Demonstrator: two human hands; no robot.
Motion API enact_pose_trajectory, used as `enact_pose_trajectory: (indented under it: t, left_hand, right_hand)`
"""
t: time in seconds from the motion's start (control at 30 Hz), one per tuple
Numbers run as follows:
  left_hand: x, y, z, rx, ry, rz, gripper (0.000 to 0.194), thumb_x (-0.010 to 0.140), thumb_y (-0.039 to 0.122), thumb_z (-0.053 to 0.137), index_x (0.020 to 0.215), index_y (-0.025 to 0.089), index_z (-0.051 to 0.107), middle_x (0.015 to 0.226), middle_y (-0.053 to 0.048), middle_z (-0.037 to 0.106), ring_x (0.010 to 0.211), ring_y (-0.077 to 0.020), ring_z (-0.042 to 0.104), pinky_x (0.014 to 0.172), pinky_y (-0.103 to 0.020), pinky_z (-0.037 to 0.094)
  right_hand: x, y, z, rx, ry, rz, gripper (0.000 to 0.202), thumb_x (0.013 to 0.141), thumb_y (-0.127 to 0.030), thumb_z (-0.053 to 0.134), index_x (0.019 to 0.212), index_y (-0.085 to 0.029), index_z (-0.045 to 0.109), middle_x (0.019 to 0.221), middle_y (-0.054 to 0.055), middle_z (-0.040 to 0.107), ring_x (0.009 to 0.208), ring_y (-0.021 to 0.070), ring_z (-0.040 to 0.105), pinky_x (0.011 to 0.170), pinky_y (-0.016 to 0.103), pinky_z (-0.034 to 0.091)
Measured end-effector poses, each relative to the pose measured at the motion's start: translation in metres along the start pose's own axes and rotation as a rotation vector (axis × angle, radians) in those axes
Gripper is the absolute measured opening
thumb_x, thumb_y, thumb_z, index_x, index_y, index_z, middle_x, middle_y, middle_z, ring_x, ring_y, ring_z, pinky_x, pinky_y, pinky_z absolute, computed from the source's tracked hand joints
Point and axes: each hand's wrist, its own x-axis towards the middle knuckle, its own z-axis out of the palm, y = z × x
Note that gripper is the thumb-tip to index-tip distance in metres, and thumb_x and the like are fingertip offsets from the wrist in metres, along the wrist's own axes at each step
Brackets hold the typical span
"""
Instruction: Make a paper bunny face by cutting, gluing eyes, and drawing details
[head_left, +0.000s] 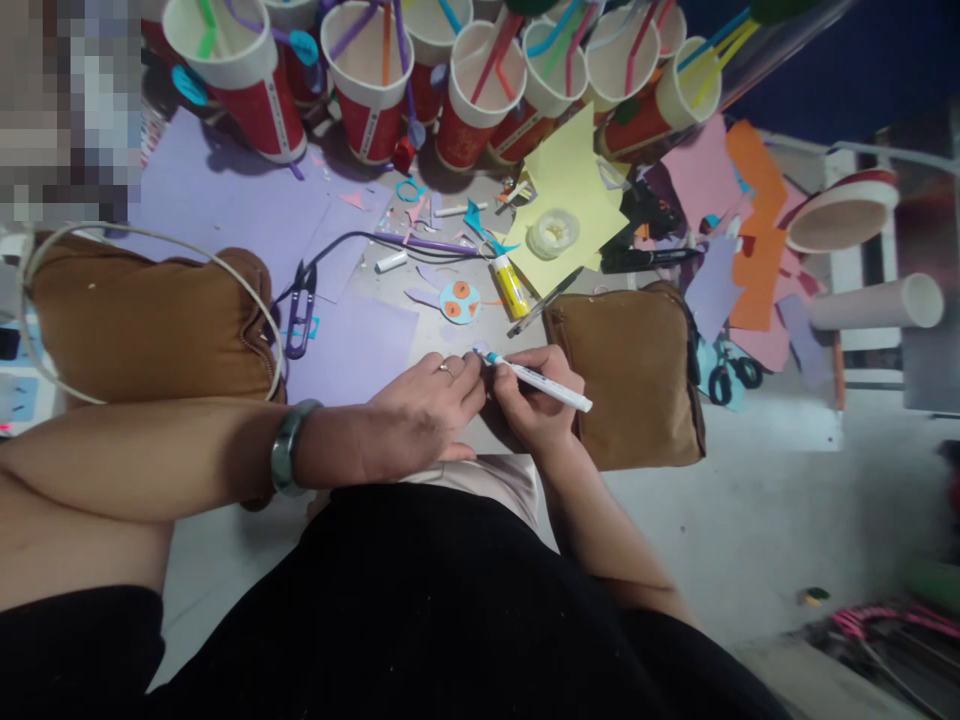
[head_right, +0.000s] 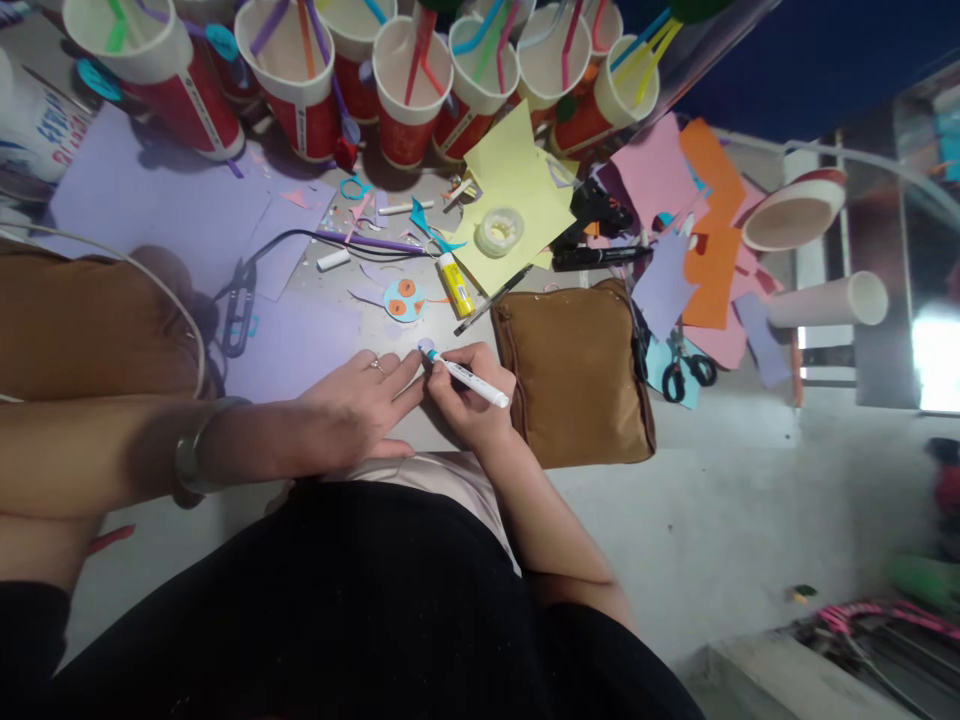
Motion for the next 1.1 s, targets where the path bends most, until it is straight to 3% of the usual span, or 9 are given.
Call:
enact_pose_trajectory:
  t: [0.57,0.93,1.1]
  left_hand:
    - [-0.0003,0.0026,-0.0067,0.004,-0.012,-0.024,0.093,0.086,0.071,0.078,0.139,-0.003,0.064,0.141,-0.027,0.068,0.105,-0.0313,0.067,0.090,-0.041,0.047]
    - [0.0000,0.0022,-0.0041,-0.010,-0.002,-0.024,0.088,0.090,0.068,0.075,0.140,-0.003,0.063,0.140,-0.029,0.067,0.111,-0.0322,0.065,0.092,-0.041,0.046]
    - [0.0022,0.0003,-0.0084,-0.002,-0.032,-0.033,0.081,0.094,0.064,0.073,0.140,-0.002,0.062,0.136,-0.026,0.069,0.111,-0.0321,0.065,0.091,-0.041,0.045]
  right_hand:
    - [-0.0002,-0.0005,-0.0017,-0.040,-0.007,0.019,0.011,0.092,-0.030,0.066,0.084,-0.024,0.061,0.065,-0.004,0.067,0.048,0.0118,0.058,0.046,0.024,0.047]
    - [-0.0010,0.0014,-0.0010,-0.002,0.103,0.005,0.010,0.090,-0.024,0.070,0.085,-0.024,0.061,0.070,-0.004,0.068,0.053,0.0123,0.064,0.049,0.023,0.051]
    - [-0.0062,0.0025,0.0026,0.032,0.150,0.085,0.008,0.098,-0.031,0.068,0.101,-0.024,0.066,0.075,-0.002,0.074,0.056,0.0146,0.070,0.053,0.026,0.058]
